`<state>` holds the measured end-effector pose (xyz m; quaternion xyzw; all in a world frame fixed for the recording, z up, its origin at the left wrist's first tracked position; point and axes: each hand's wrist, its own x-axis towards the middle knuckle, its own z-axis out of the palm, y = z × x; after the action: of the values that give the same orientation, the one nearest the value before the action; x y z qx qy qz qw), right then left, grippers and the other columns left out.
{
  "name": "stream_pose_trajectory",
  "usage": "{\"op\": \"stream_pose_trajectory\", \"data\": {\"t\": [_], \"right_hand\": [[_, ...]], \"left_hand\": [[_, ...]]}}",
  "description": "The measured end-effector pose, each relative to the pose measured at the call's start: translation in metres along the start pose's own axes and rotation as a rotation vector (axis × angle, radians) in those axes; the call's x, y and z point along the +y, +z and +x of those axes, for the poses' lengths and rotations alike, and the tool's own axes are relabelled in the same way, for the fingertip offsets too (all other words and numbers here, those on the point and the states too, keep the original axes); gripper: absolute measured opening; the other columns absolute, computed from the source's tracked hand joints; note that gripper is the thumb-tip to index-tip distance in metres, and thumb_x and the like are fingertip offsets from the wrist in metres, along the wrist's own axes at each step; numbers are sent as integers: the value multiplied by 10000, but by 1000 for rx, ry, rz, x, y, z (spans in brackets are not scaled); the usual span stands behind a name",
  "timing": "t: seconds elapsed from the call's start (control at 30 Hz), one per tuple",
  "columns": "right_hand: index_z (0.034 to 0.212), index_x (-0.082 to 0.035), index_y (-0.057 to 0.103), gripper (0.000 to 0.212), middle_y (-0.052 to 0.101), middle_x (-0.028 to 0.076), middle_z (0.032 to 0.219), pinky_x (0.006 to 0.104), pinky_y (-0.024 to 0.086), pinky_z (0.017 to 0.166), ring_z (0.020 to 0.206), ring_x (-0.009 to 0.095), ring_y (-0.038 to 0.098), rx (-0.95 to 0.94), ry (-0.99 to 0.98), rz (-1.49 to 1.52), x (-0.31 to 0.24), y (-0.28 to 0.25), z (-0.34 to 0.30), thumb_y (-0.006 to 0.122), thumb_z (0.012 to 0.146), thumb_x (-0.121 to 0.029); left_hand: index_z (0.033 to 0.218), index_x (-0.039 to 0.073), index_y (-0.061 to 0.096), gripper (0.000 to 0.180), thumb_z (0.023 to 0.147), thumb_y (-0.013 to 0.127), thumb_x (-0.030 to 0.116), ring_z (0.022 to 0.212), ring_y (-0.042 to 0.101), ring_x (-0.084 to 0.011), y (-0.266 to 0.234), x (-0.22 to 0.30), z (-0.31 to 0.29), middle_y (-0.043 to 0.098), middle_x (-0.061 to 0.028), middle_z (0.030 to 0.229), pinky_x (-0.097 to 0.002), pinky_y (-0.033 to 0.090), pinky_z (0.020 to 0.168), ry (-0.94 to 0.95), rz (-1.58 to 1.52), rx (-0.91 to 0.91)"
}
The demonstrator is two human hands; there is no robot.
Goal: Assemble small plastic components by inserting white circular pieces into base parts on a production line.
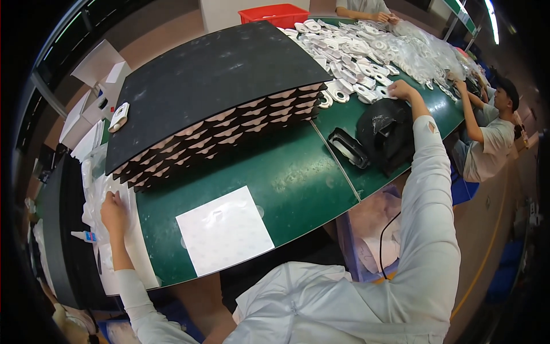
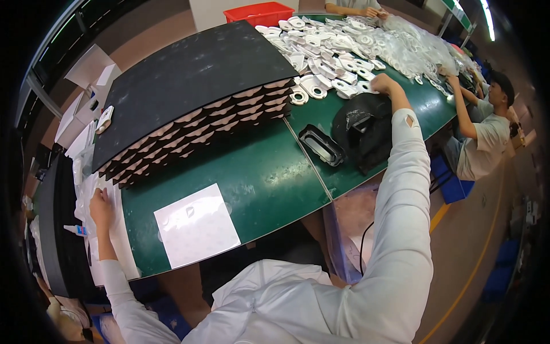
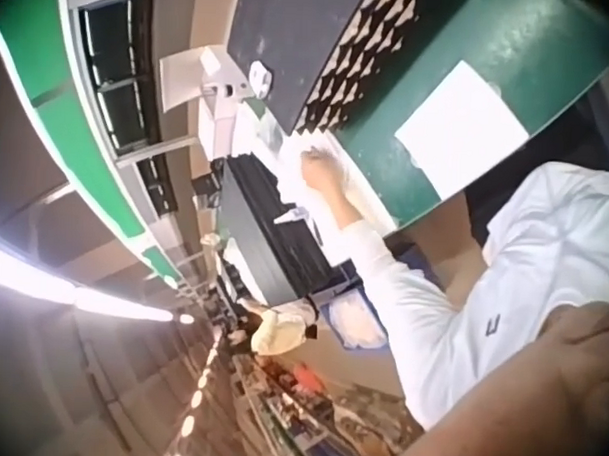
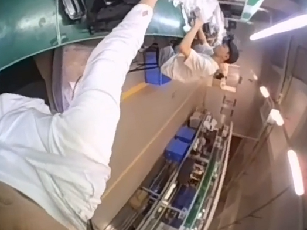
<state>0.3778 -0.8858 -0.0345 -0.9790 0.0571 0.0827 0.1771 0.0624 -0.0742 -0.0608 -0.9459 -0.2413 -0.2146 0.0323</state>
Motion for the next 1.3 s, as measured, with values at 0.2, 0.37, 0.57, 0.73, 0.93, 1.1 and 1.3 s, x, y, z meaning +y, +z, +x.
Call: {"op": "stream_pose_trajectory", "data": {"t": [0.2, 0.37, 0.57, 0.73, 0.93, 1.1, 1.3], "right_hand": [[922, -4, 651, 372, 621, 65, 713, 280, 467, 534, 604, 132, 564, -234, -155, 113, -93, 19, -8, 715, 605, -189], [951, 2, 632, 468, 644, 108, 851, 295, 473, 713, 806, 217, 602, -107, -350, -232, -115, 22, -23, 752, 526, -153], [820, -55, 634, 211, 603, 108, 896, 362, 464, 740, 864, 284, 572, 322, -446, -406, -138, 41, -54, 692, 666, -188], [702, -30, 584, 111, 549, 159, 795, 413, 430, 756, 860, 339, 506, 684, -532, -577, -123, 27, -70, 515, 736, -110], [931, 7, 592, 182, 596, 45, 776, 237, 409, 647, 685, 116, 529, 735, -622, 181, -162, 24, -151, 565, 837, -146], [935, 1, 593, 154, 580, -5, 801, 193, 389, 664, 715, 55, 505, 225, -621, 806, -232, 81, -249, 560, 844, -118], [1061, 2, 536, 226, 593, 32, 896, 214, 424, 676, 771, 78, 532, -332, -676, 1076, -309, 173, -301, 537, 847, -69]], "left_hand": [[834, 33, 550, 321, 877, 486, 344, 625, 564, -286, 7, -47, 19, 578, -145, 662, -397, 400, 545, -145, -250, 23], [855, 43, 549, 302, 877, 499, 340, 537, 505, -129, -6, -37, 33, 538, -46, 703, -251, 299, 371, -537, -850, -216], [914, 55, 534, 235, 868, 516, 284, 586, 501, -123, 13, -80, 33, 525, -45, 767, -173, 257, 354, -1166, -1967, -218], [1034, -23, 511, 396, 894, 374, 321, 740, 529, -221, -9, -55, 21, 553, -160, 892, -203, 339, 410, -1421, -2386, -139], [1131, 0, 479, 347, 903, 392, 247, 804, 509, -221, -22, -29, -5, 539, -147, 944, -225, 354, 434, -1090, -2637, -312], [1098, 58, 501, 301, 898, 477, 282, 723, 470, -143, -34, 19, -43, 500, -39, 820, -177, 304, 394, -750, -2682, -607], [1031, 61, 538, 402, 866, 480, 423, 567, 416, -97, -50, 117, -62, 425, 21, 640, -159, 282, 318, -621, -2568, -1042]]}}
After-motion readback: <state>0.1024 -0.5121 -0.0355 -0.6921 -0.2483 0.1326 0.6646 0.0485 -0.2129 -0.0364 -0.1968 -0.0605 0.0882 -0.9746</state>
